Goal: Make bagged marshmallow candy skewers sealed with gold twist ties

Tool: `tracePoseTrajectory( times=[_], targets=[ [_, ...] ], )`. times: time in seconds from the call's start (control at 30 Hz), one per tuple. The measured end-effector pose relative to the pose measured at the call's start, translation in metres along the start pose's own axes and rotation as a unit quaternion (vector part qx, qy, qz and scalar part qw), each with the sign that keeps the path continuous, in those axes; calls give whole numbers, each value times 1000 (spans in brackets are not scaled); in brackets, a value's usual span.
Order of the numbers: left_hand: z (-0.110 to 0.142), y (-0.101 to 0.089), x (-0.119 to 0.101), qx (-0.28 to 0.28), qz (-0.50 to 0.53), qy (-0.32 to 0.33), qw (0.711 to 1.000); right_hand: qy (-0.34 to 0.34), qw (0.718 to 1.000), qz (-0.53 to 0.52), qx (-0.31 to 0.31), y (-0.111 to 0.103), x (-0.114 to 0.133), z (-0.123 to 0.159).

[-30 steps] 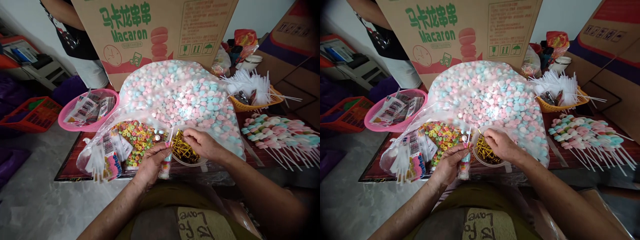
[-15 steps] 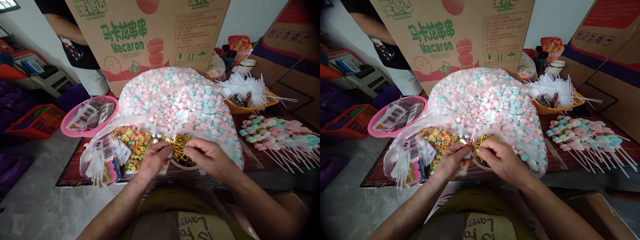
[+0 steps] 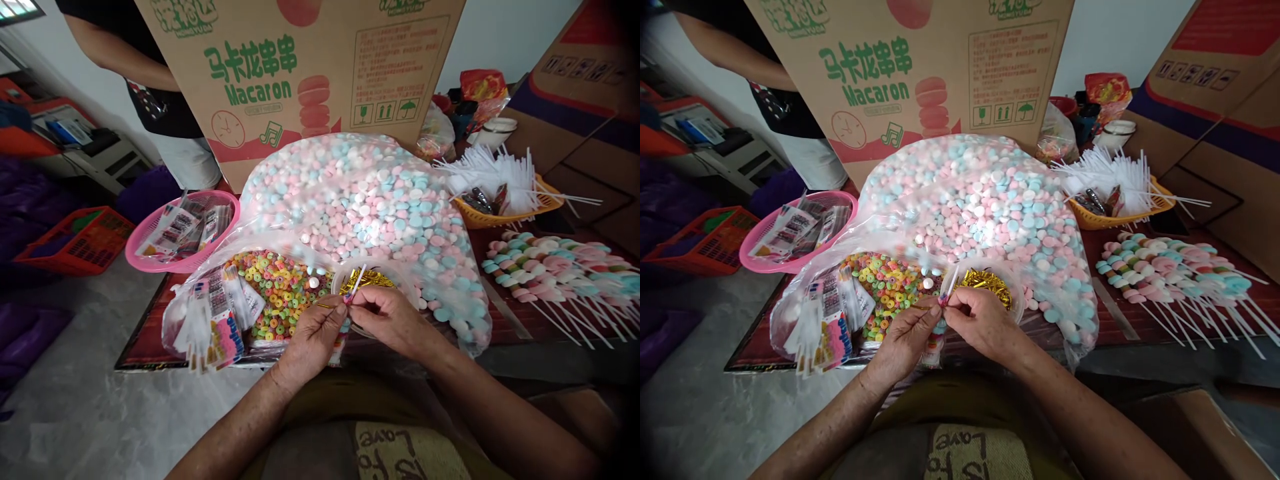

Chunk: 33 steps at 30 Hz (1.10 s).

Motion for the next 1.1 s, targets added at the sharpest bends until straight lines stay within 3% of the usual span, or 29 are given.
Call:
tracePoseTrajectory(
  times=[0.1,0.17,0.23,0.3,0.37,0.47,0.53,0.6,0.7,0.8,0.87,0.93,1.0,1.03,1.1],
  targets=[
    [0,-7,13,-54,88,-79,992,44,999,-31,-7,3,-7,5],
    [0,-8,25,-51,177,-158,970,23,999,-23,25,5,-3,8],
    [2,0,32,12,241,-238,941,-81,994,26,69,3,14,12],
    [6,8,33,95,273,-303,908,-201,971,65,111,0,34,17],
    [8,14,27,150,302,-330,882,-267,949,62,157,-1,48,20],
    [3,11,17,127,346,-301,880,-255,955,44,145,0,51,13],
    [-4,3,15,50,362,-267,892,-212,974,58,56,1,42,5],
    [-8,-5,16,-39,368,-241,897,-224,966,117,-52,3,37,4],
    [-8,-13,19,-128,325,-198,916,-342,892,260,-142,13,44,13],
    [0,-32,8,-220,202,-89,950,-399,830,338,-194,11,57,16],
    [7,-42,1,-210,132,-94,964,-417,800,361,-235,8,72,19],
    [13,-51,-4,-126,125,-156,972,-465,781,352,-223,20,88,26],
    [16,-76,-21,-83,169,-141,972,-498,800,297,-153,41,95,31],
    [15,-98,-34,-109,183,-81,974,-481,828,261,-119,50,94,30],
    [17,-131,-50,-132,143,12,981,-373,908,176,-70,61,83,19]
  ],
)
Point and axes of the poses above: each hand's wrist, its own z-axis away from the middle knuckle, its own y-axis out of the palm, x = y × z, the point moved 7 cm from there along -z, towards the middle knuckle, and after that the axes turned 9 degrees about -x, right-handed, at the moved point
